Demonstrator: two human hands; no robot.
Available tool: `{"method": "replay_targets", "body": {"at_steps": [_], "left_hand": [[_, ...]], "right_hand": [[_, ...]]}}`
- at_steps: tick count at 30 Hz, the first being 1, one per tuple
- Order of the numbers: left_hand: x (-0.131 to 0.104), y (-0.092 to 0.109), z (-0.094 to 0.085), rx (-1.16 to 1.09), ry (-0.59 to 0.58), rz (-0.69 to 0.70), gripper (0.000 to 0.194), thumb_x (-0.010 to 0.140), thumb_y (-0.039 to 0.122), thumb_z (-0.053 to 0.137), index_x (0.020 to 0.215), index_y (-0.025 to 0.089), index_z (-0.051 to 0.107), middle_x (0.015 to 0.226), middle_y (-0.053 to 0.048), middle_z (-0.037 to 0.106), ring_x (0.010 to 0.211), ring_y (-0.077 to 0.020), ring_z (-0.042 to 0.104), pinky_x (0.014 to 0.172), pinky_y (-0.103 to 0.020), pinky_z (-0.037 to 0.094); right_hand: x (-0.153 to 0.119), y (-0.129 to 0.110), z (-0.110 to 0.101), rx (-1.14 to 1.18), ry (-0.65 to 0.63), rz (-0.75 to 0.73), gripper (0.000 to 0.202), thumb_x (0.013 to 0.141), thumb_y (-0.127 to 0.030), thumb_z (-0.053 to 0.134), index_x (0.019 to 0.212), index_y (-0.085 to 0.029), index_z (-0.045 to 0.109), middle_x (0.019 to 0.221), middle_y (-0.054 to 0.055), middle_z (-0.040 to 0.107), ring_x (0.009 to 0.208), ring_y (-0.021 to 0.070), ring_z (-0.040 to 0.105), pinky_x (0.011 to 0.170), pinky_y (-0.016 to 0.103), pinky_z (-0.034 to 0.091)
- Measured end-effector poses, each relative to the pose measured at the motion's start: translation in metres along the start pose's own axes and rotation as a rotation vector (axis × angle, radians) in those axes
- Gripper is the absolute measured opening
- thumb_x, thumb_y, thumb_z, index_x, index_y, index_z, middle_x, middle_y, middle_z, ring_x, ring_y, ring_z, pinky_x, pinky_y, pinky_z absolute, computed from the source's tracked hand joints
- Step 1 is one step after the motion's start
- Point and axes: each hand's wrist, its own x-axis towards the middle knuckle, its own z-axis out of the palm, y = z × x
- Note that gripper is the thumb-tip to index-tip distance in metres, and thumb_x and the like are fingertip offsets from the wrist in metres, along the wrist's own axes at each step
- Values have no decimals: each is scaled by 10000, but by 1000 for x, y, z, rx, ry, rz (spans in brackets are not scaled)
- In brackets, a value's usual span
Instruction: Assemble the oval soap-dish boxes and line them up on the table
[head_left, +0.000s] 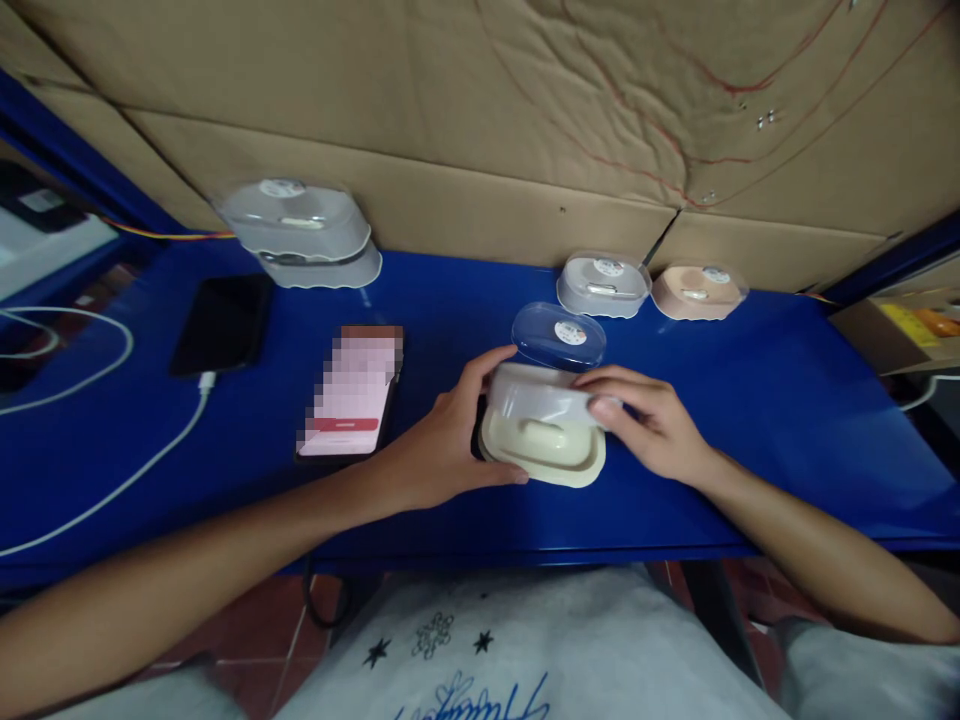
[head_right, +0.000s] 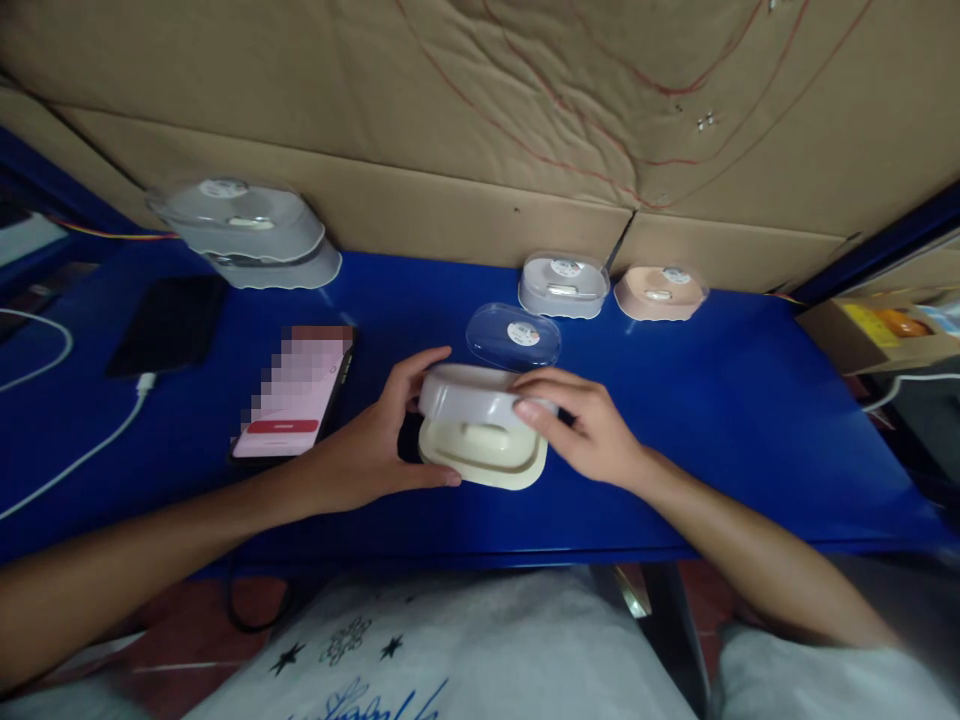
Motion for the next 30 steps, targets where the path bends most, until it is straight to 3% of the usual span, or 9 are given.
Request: {"method": "replay_targets", "body": {"at_steps": [3,6,9,12,17,20,24,27,30], "left_hand": [[0,2,-2,-40,-9,-36,1287,696,493,970,1674,354,145,1529,-152,543,1446,-405,512,1222,-646,339],[2,9,-6,-180,-21,-124,1159,693,503,957,1612,342,270,1408,-112,635,1353,-373,585,1183,-623,388],[7,17,-12,-575,27,-250,805,844,637,770,1489,299,427,1304,-97,692,1201,-320,673,1021,-498,531],[9,18,-14,-679,84,-258,732,851,625,758,1427,292,454,1281,-89,682,1161,-302,692,970,-456,558],[0,8,0,-114,73,44,954,701,358,957,1478,317,404,1428,-103,562,1373,-351,571,1202,-557,442],[-6,3,9,81,12,114,1007,728,262,935,1550,329,358,1576,-131,453,1488,-401,468,1267,-615,373],[-4,-1,7,70,-1,97,1104,769,293,911,1628,314,218,1654,-167,390,1538,-422,419,1277,-645,347],[2,-2,0,-82,4,29,1131,739,338,934,1619,296,225,1639,-173,426,1528,-408,447,1275,-636,346],[8,0,-5,-361,47,-143,1191,682,288,943,1619,310,210,1529,-164,541,1383,-374,608,1165,-623,486]], "right_hand": [[6,7,-11,329,230,322,354,1038,-597,586,1001,-289,756,1029,21,811,993,267,782,890,459,677],[14,16,-25,689,353,571,394,1047,-641,503,1223,-338,684,1260,18,789,1124,295,770,906,543,689],[19,23,-34,863,432,689,348,1034,-577,548,1269,-344,655,1470,5,693,1281,298,709,981,551,670],[20,22,-34,898,475,695,345,1044,-576,539,1258,-339,670,1507,-2,667,1328,289,679,995,525,667],[14,10,-25,651,416,523,510,1049,-692,461,1254,-311,731,1320,29,770,1254,297,712,986,509,659],[5,4,-22,203,262,205,495,1053,-657,498,1142,-279,805,1205,63,794,1179,330,736,1003,548,633],[-5,0,-14,-276,-42,-340,398,1023,-442,667,1406,-340,712,1304,78,748,1250,325,702,1074,547,591],[-7,2,-7,-431,-97,-437,589,1022,-394,684,1588,-355,526,1361,91,719,1299,325,677,1074,556,595],[-7,8,-3,-530,-114,-462,625,1024,-391,689,1612,-325,489,1395,111,704,1311,332,666,1051,560,601]]}}
